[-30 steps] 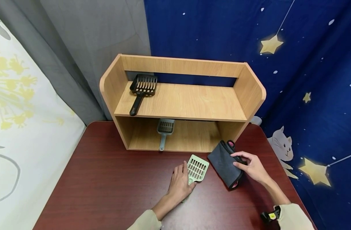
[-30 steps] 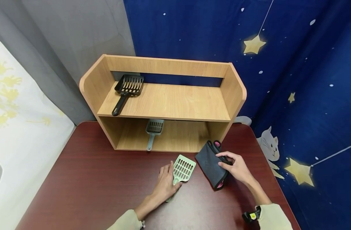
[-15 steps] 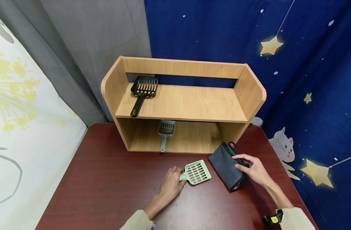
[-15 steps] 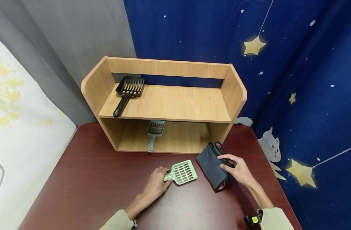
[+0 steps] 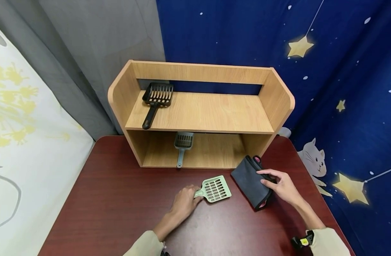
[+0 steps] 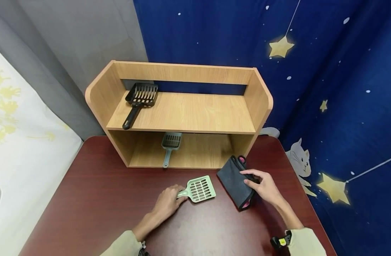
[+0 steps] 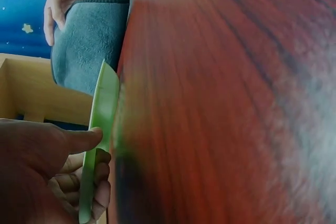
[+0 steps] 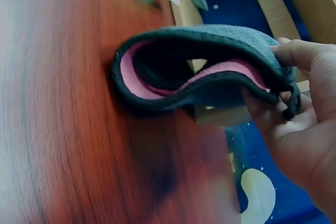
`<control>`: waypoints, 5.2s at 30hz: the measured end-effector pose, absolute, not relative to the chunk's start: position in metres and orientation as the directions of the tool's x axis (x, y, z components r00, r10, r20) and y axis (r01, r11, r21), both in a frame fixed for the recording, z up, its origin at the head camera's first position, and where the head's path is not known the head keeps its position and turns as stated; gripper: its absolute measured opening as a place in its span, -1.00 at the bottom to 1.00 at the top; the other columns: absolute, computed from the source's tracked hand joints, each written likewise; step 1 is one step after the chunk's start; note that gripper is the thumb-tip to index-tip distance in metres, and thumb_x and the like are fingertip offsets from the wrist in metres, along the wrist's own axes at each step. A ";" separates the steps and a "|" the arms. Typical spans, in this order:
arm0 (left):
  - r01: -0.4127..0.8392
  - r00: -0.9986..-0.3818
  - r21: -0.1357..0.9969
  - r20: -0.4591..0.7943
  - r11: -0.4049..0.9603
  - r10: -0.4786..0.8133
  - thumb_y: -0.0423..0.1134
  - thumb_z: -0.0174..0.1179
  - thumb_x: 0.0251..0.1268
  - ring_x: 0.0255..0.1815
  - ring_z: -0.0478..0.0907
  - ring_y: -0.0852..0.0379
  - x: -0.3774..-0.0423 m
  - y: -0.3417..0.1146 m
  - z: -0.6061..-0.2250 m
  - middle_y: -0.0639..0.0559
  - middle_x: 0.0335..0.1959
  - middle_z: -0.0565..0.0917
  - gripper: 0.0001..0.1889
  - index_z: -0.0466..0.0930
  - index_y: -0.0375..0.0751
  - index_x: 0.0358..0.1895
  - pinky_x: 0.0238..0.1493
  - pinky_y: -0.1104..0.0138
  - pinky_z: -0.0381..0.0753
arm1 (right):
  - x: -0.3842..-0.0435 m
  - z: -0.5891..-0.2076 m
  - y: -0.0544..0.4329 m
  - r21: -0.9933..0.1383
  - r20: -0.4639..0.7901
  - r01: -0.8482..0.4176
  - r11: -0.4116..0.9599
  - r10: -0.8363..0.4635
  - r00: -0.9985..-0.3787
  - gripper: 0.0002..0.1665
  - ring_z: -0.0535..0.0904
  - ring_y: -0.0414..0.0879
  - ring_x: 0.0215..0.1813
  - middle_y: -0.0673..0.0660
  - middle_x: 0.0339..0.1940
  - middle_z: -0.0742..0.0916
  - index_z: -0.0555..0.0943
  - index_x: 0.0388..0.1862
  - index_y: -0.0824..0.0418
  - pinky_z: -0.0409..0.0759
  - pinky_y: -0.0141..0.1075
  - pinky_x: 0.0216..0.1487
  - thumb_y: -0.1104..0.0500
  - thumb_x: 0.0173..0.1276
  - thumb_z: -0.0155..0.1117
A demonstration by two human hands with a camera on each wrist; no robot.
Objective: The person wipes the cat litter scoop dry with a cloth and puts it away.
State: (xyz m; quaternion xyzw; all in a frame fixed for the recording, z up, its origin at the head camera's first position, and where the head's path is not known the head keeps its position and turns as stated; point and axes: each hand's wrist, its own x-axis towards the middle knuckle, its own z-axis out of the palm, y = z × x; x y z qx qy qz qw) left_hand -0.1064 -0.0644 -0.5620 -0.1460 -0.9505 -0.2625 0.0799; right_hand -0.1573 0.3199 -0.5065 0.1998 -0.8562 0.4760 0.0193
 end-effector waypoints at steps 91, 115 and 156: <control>0.479 -0.868 0.587 0.209 0.652 0.450 -0.19 0.56 0.20 -0.35 0.56 0.33 -0.113 -0.089 -0.489 0.19 -0.20 0.81 -0.74 0.85 -0.07 -0.04 -0.40 0.36 0.50 | -0.179 -0.457 0.245 -0.730 0.323 -0.575 0.369 -0.556 -0.766 -0.59 0.63 -0.12 0.16 0.03 0.01 0.79 0.77 0.04 0.04 0.43 -0.49 0.25 0.49 0.41 0.34; 0.485 -0.864 0.598 0.215 0.638 0.455 -0.15 0.57 0.18 -0.32 0.61 0.35 -0.110 -0.088 -0.488 0.24 -0.21 0.81 -0.72 0.86 -0.03 -0.03 -0.35 0.37 0.56 | -0.184 -0.449 0.251 -0.820 0.217 -0.488 0.300 -0.625 -0.750 -0.66 0.64 -0.13 0.13 0.02 0.03 0.79 0.77 0.06 0.03 0.51 -0.41 0.20 0.40 0.47 0.33; 0.513 -0.857 0.604 0.390 0.609 0.335 -0.30 0.65 0.03 -0.41 0.53 0.35 -0.113 -0.100 -0.491 0.11 -0.25 0.82 -0.68 0.86 -0.18 -0.10 -0.35 0.40 0.53 | -0.173 -0.460 0.270 -0.972 0.160 -0.215 0.097 -0.395 -0.904 -0.70 0.68 -0.18 0.00 0.02 0.02 0.77 0.69 0.14 0.37 0.69 -0.36 -0.01 0.44 0.47 0.30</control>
